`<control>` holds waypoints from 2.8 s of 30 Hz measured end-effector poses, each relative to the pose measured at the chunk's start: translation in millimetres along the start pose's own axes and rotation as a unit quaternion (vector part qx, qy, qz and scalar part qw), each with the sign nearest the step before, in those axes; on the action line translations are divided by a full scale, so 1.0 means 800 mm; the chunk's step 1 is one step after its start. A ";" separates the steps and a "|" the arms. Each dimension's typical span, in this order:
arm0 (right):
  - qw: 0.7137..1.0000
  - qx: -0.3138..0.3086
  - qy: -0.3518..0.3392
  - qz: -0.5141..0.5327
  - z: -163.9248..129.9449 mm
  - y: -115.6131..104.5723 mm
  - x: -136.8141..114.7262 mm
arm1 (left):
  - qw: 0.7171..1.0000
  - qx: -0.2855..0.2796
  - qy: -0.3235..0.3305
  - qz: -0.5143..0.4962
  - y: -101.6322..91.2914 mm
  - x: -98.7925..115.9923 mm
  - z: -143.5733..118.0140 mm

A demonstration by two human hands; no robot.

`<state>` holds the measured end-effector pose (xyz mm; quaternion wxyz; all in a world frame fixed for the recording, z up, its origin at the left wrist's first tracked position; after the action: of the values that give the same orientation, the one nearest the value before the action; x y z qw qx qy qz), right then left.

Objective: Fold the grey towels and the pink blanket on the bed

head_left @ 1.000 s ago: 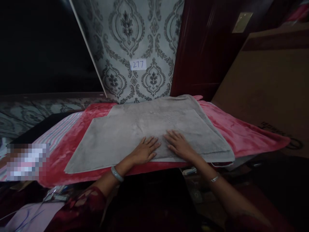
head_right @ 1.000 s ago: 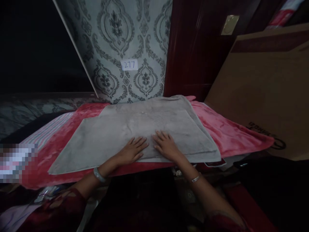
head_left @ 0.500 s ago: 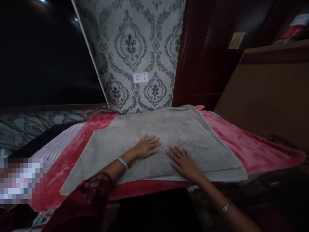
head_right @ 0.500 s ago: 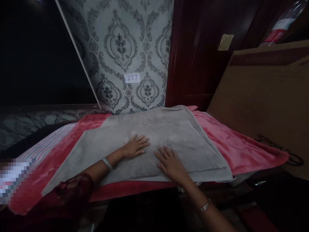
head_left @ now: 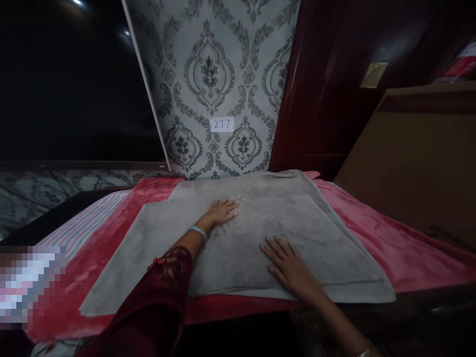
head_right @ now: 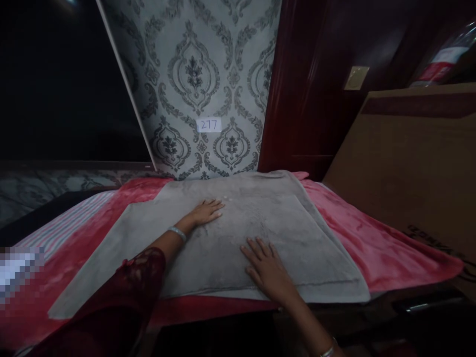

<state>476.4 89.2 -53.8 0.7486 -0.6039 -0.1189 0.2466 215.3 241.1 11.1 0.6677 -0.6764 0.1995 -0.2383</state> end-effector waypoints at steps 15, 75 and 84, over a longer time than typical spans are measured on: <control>0.997 0.001 -0.029 0.075 0.014 -0.024 -0.018 | 1.000 0.010 -0.007 0.000 0.020 -0.005 -0.191; 0.946 0.011 -0.228 0.230 0.060 0.026 -0.268 | 0.967 0.227 -0.117 -0.003 0.046 0.057 -0.476; 0.940 0.024 -0.228 0.252 0.062 0.032 -0.268 | 0.965 0.237 -0.109 0.003 0.054 0.047 -0.483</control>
<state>264.6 24.6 -40.6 0.6289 -0.5238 -0.1246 0.5609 19.8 -94.6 -32.4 0.8275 -0.5200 0.0649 -0.2014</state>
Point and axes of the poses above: each hand's wrist, its own z-axis towards the middle knuckle, its own y-axis out of the palm, x = y × z, the point moved 5 cm from there along z, towards the middle knuckle, and after that the axes turned 9 degrees about y, right-handed, at the moved point
